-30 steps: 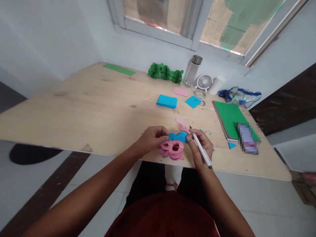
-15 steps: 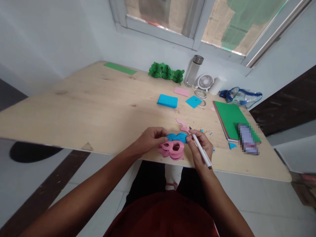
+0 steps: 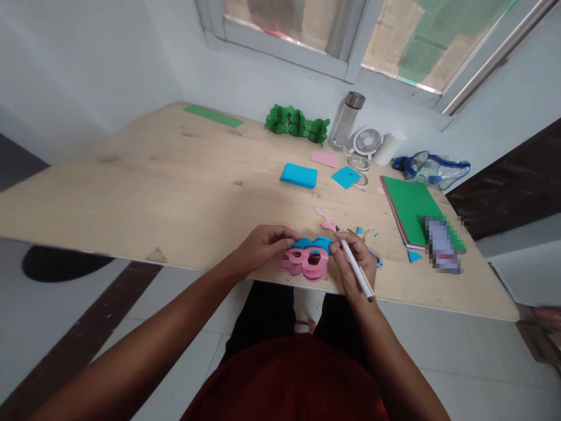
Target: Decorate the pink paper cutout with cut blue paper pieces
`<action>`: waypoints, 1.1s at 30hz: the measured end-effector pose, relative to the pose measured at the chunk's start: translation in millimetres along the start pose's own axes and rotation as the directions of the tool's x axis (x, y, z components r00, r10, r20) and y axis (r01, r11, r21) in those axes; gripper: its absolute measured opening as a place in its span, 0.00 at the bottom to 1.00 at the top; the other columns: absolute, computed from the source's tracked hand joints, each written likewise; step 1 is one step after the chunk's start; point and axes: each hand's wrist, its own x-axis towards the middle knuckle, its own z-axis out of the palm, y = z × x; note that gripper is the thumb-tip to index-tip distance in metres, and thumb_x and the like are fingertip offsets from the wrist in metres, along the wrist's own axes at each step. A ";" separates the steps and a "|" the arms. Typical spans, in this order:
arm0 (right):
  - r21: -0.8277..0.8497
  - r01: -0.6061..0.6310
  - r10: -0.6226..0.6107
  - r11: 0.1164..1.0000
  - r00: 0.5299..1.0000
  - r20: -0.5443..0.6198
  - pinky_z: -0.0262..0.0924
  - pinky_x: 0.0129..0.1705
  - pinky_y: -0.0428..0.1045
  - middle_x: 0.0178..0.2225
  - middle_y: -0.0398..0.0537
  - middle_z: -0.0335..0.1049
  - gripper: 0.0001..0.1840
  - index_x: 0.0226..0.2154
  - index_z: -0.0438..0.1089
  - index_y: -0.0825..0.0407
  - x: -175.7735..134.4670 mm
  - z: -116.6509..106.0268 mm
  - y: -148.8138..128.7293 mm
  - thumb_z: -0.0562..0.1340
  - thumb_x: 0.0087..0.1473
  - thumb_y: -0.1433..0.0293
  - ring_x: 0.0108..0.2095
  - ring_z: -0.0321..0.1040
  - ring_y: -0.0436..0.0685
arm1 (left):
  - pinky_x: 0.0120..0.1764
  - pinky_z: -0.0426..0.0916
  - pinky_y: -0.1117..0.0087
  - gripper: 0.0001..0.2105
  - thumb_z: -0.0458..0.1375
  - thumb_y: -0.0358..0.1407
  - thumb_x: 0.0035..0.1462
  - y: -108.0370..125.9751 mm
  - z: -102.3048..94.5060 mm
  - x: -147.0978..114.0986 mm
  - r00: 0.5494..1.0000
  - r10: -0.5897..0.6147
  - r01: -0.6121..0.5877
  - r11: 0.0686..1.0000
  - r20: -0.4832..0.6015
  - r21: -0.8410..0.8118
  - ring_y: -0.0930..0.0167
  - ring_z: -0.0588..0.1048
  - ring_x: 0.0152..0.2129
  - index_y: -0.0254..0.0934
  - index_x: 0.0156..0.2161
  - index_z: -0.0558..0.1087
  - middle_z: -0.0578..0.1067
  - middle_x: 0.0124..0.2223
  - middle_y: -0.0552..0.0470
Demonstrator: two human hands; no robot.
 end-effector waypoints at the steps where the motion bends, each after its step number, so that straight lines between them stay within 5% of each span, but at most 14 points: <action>1: 0.000 -0.001 0.001 1.000 1.000 0.002 0.62 0.30 0.48 0.27 0.42 0.69 0.11 0.37 0.72 0.48 -0.5 0.0 0.6 0.65 0.48 0.66 0.28 0.66 0.52 | 0.49 0.67 0.58 0.13 0.58 0.40 0.53 -1.1 -0.8 -0.3 1.000 0.000 0.000 1.000 -0.004 0.002 0.62 0.76 0.42 0.35 0.39 0.79 0.80 0.41 0.47; 17: -0.061 0.046 -0.043 0.997 0.998 0.055 0.63 0.35 0.48 0.31 0.44 0.70 0.10 0.39 0.73 0.48 -8.0 -1.7 -3.1 0.64 0.51 0.68 0.31 0.68 0.52 | 0.46 0.70 0.62 0.13 0.58 0.39 0.51 -11.3 -6.8 -4.4 1.000 -0.003 0.002 0.997 0.016 0.073 0.62 0.77 0.40 0.34 0.38 0.79 0.80 0.41 0.46; 33: -0.208 0.085 -0.066 0.974 0.993 0.096 0.63 0.40 0.53 0.32 0.48 0.72 0.11 0.40 0.72 0.50 -11.8 -6.3 -3.4 0.62 0.52 0.69 0.36 0.69 0.57 | 0.38 0.70 0.71 0.10 0.55 0.35 0.54 -10.7 -5.6 -7.3 0.997 0.080 -0.072 0.941 -0.011 0.330 0.68 0.76 0.34 0.36 0.37 0.79 0.80 0.38 0.50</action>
